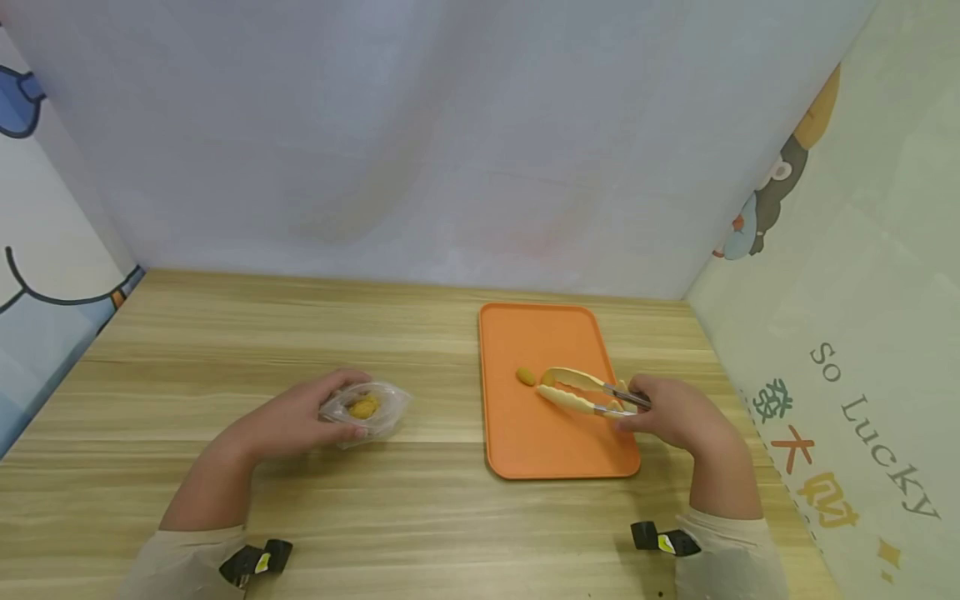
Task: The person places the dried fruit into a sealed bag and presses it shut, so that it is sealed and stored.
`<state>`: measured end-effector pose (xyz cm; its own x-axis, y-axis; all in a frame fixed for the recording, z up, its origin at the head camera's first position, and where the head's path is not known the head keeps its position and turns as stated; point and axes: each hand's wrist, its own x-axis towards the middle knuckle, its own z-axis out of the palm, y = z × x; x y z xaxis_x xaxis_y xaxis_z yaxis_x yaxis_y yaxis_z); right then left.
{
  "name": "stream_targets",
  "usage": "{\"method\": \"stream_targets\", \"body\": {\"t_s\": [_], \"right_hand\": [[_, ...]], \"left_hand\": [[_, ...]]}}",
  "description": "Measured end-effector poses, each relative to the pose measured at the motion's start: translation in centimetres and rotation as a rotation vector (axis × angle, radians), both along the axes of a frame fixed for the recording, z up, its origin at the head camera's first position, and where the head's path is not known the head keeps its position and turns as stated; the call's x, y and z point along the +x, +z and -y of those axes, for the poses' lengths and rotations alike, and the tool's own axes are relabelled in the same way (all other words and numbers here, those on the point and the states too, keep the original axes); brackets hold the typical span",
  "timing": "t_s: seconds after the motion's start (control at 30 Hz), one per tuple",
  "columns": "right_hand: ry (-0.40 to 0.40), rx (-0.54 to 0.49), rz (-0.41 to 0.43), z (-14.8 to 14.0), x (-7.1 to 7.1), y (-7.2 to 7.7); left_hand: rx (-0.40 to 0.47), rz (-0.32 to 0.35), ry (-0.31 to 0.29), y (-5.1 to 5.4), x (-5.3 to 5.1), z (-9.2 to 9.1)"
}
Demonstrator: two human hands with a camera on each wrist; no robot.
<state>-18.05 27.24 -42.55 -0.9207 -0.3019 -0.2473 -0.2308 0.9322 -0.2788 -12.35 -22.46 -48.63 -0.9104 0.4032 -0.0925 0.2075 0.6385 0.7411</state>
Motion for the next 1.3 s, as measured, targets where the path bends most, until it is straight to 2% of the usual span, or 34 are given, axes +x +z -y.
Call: {"method": "stream_targets", "body": {"t_s": [0.63,0.87,1.03,1.3], "right_hand": [[0.029,0.033,-0.043,-0.1,0.2,0.3],[0.046,0.004,-0.085,-0.2,0.5,1.0],[0.055,-0.017,-0.11,0.0,0.7,1.0],[0.11,-0.057,-0.158,1.2,0.8,0.9]], "left_hand": [[-0.013,0.003,-0.006,-0.1,0.1,0.2],[-0.005,0.006,-0.003,-0.1,0.0,0.2],[-0.004,-0.006,-0.001,-0.1,0.0,0.1],[-0.007,0.0,0.003,0.0,0.0,0.0]]}}
